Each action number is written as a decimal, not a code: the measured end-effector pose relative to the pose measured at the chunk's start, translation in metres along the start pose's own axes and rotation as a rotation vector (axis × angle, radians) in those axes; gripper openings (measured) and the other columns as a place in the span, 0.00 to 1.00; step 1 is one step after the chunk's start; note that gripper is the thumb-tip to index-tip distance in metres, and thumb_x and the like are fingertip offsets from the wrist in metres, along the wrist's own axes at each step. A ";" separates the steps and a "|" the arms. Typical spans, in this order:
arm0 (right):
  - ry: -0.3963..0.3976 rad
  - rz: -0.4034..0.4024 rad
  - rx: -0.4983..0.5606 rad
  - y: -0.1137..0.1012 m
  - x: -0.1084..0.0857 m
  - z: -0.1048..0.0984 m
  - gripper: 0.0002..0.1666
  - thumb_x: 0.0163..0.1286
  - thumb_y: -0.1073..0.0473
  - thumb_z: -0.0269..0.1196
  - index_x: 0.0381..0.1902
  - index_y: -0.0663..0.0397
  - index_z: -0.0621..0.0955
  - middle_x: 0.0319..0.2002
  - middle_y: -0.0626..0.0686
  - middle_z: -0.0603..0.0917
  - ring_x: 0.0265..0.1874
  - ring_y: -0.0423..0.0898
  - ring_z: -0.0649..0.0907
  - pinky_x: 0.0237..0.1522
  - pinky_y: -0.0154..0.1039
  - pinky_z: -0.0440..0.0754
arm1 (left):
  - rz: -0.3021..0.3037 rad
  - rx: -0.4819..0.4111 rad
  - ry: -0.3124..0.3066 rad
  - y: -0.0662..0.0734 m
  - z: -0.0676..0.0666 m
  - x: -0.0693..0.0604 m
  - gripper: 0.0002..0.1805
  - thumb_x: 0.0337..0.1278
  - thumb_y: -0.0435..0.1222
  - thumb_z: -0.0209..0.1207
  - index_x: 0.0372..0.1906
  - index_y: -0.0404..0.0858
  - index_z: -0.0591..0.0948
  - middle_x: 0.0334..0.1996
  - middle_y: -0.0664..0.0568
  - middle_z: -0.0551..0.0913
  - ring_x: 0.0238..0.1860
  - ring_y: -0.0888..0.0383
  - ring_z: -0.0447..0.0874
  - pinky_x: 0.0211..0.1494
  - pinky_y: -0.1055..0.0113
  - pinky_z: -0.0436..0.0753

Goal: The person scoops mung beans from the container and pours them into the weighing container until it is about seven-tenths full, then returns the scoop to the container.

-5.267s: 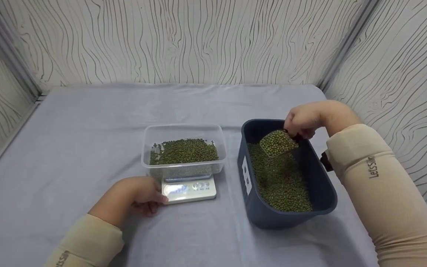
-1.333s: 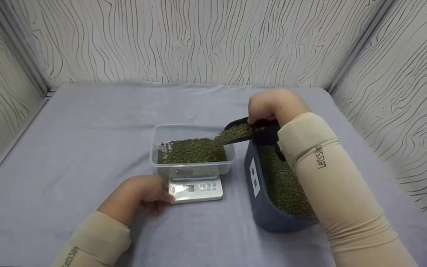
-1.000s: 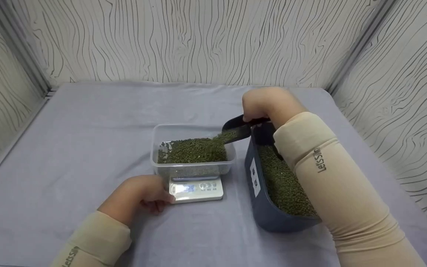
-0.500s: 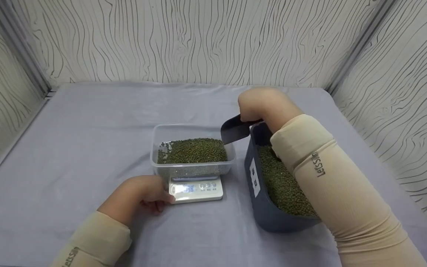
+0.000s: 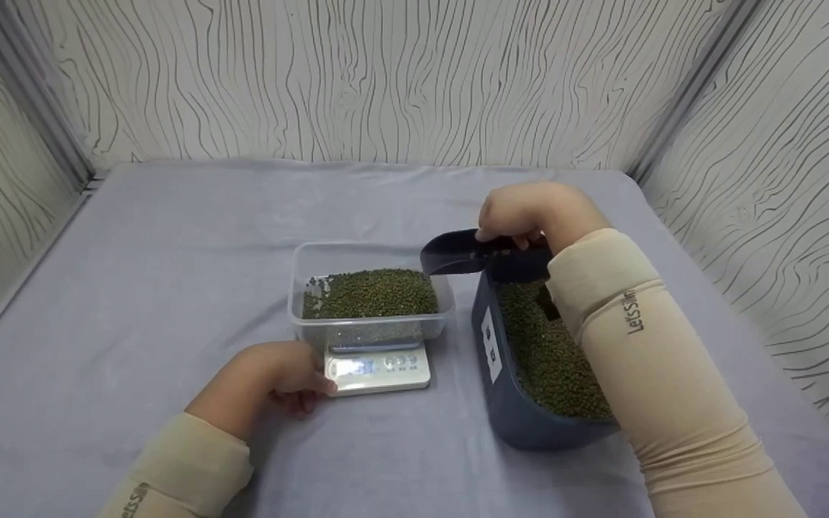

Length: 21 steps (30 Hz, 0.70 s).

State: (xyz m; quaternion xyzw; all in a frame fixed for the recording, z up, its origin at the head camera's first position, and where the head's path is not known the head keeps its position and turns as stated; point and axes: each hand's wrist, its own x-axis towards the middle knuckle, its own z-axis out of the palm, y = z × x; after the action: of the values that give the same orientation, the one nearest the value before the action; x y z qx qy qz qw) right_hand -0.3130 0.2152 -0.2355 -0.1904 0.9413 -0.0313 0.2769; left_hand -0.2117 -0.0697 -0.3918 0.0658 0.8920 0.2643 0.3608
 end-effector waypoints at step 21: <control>-0.029 0.027 0.227 0.053 -0.027 -0.005 0.17 0.69 0.59 0.50 0.18 0.52 0.67 0.13 0.47 0.70 0.11 0.39 0.71 0.17 0.32 0.69 | -0.017 -0.083 -0.007 -0.003 0.002 0.003 0.12 0.56 0.41 0.59 0.26 0.37 0.78 0.18 0.50 0.81 0.18 0.60 0.77 0.22 0.70 0.74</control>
State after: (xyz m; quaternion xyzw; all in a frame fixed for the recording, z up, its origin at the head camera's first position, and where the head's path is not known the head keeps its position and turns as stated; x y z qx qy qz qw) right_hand -0.3133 0.2738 -0.2260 -0.1458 0.9301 -0.1311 0.3105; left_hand -0.2125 -0.0703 -0.3961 0.0439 0.8795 0.2978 0.3686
